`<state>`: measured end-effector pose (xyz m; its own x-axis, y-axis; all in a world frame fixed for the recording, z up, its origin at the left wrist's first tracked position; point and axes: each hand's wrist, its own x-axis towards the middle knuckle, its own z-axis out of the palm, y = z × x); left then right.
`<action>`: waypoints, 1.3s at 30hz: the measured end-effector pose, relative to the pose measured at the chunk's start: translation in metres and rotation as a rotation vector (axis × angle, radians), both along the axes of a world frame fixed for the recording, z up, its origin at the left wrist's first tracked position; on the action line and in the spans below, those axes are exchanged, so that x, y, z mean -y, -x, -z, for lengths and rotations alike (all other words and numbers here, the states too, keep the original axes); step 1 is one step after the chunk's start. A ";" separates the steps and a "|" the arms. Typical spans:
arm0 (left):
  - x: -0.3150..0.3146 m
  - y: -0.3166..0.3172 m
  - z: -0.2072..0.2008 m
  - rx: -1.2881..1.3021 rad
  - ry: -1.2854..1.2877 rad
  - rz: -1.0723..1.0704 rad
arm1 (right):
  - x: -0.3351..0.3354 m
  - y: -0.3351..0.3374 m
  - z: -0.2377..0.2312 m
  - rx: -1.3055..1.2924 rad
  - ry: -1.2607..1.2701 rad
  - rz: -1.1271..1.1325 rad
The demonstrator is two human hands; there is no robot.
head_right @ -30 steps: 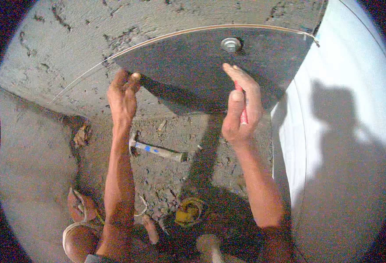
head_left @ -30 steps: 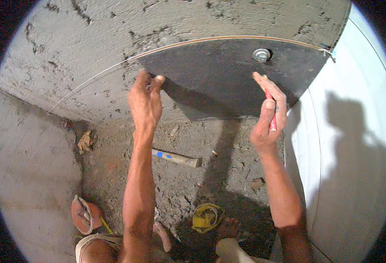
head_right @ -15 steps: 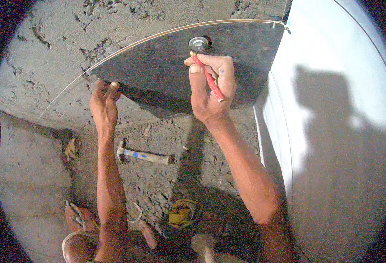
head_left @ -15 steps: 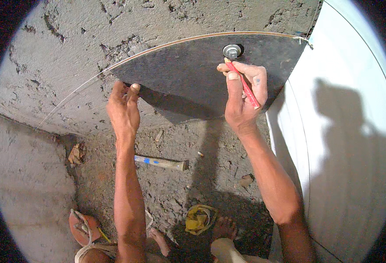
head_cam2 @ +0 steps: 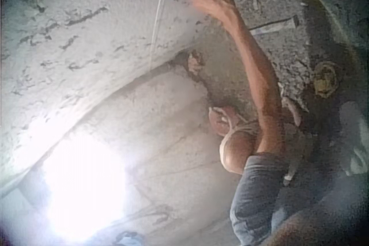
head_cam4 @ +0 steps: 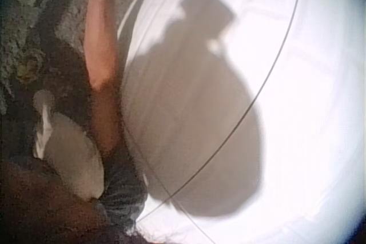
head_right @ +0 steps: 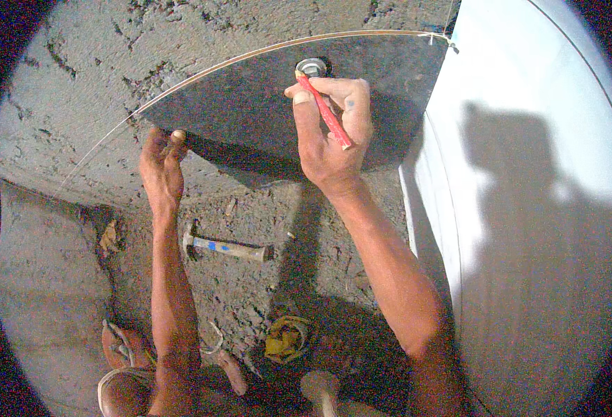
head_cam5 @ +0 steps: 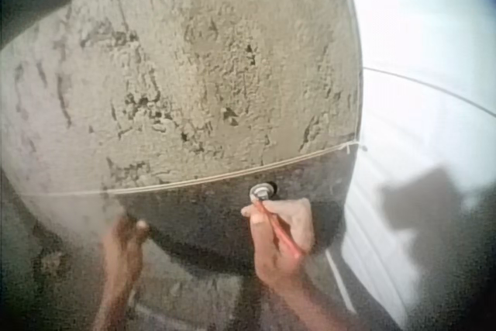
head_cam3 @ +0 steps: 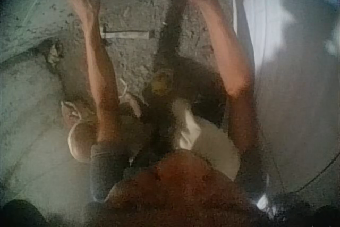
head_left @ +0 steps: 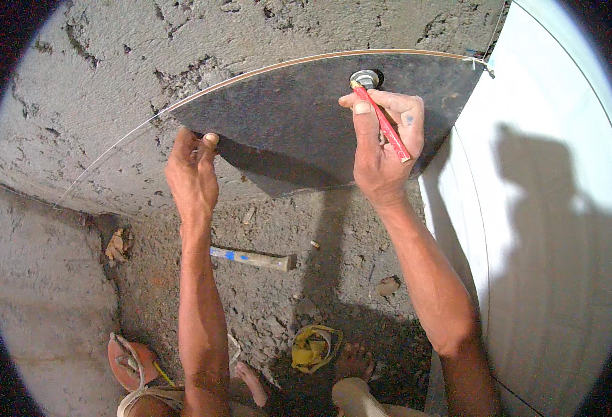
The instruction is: The person uses a hammer to tap a small metal object onto a dark square tile, then lifts the tile and places it against a wall, aligning it with a string line and marking the wall with a pencil.
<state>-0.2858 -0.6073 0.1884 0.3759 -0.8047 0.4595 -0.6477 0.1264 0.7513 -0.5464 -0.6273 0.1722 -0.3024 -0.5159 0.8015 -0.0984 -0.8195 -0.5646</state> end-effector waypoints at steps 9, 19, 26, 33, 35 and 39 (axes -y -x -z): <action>0.000 -0.003 0.001 0.023 0.002 -0.006 | 0.003 -0.004 -0.001 0.031 -0.016 -0.002; -0.001 0.000 0.000 0.008 -0.014 -0.014 | 0.003 -0.003 0.002 0.001 -0.008 0.013; -0.004 0.003 -0.005 0.072 -0.017 -0.030 | 0.003 -0.003 -0.001 -0.003 0.003 0.020; -0.002 0.000 -0.002 0.082 -0.017 -0.032 | 0.003 -0.003 0.000 -0.009 -0.045 -0.019; -0.001 -0.002 -0.002 0.054 -0.029 -0.030 | 0.004 -0.003 0.002 0.007 -0.023 -0.023; -0.003 0.003 -0.004 0.020 0.014 0.010 | 0.003 -0.002 -0.001 -0.027 -0.007 0.036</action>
